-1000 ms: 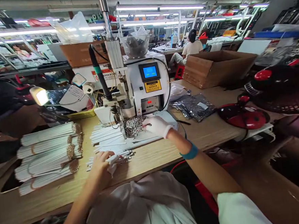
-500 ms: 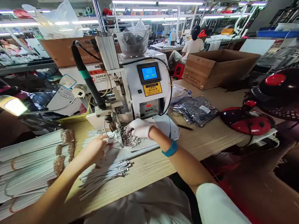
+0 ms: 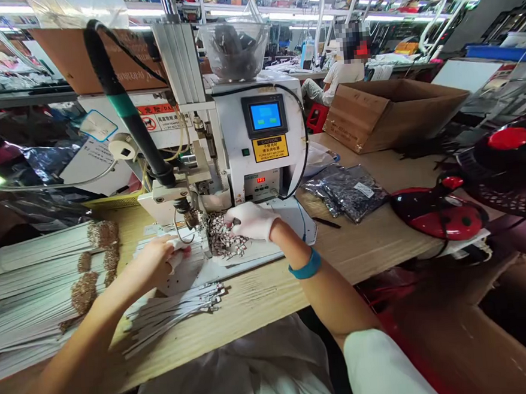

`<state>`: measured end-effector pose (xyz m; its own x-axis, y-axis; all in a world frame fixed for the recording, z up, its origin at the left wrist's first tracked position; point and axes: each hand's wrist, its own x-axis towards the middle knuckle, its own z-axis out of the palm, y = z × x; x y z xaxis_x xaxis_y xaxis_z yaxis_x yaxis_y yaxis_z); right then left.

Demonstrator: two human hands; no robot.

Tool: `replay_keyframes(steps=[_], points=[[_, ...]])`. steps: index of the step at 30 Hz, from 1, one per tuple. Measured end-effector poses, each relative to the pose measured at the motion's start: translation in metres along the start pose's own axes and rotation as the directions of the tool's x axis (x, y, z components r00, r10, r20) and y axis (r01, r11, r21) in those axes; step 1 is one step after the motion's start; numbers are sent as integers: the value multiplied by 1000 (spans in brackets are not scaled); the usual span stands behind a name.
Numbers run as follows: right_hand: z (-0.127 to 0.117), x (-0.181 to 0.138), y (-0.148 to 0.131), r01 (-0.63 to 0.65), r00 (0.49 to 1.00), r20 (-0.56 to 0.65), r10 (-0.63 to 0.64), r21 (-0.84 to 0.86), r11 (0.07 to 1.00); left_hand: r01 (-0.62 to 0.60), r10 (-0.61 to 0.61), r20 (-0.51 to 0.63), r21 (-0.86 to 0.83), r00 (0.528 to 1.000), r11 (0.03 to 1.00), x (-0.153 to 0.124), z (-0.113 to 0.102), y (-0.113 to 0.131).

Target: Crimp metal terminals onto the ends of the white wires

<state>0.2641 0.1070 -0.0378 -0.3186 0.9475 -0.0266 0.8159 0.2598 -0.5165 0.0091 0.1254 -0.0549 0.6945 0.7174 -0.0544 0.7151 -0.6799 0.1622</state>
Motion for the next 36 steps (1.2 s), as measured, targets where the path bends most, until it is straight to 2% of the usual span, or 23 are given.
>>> replay_keyframes(steps=[3,5,6,7,9,10,12,15,17,20,23,25,27,31,36], points=[[-6,-8,2,64,975,196,-101,186,980,44,-44,4,-69,999,997,-8,-6,-5],[-4,-9,2,103,939,292,-182,266,958,44,-25,99,-186,995,982,-14,-8,-6],[-2,-7,2,93,942,286,-173,274,957,49,-14,145,-242,989,969,-16,-7,-7],[1,-4,2,69,964,232,-132,261,963,63,-15,168,-285,986,957,-16,-7,-7],[9,6,2,27,999,12,-30,192,981,115,-74,136,-328,988,937,-15,-4,-9],[13,11,3,22,995,-101,-7,146,989,136,-110,93,-346,990,928,-12,-2,-9],[23,22,3,30,975,-221,-17,53,998,132,-134,25,-407,991,904,-8,-1,-9],[35,32,3,-3,976,-218,-8,-52,999,78,-85,11,-539,996,839,-2,-2,-5],[37,33,1,-5,977,-215,-9,-62,998,53,-52,21,-633,998,772,-1,-2,-2],[31,27,-4,-8,974,-222,34,116,993,69,-71,30,-746,997,662,0,-1,1],[23,18,-11,-87,990,-61,129,456,886,99,-111,40,-797,993,596,2,2,3],[22,15,-14,-140,990,83,113,646,750,116,-123,55,-819,991,562,3,3,3],[24,14,-15,-164,985,161,63,759,630,126,-127,68,-840,990,527,4,3,3],[31,17,-16,-205,974,226,21,838,506,122,-139,61,-863,988,490,7,4,3],[36,21,-16,-239,969,240,55,865,441,136,-159,66,-866,985,482,8,3,3]])
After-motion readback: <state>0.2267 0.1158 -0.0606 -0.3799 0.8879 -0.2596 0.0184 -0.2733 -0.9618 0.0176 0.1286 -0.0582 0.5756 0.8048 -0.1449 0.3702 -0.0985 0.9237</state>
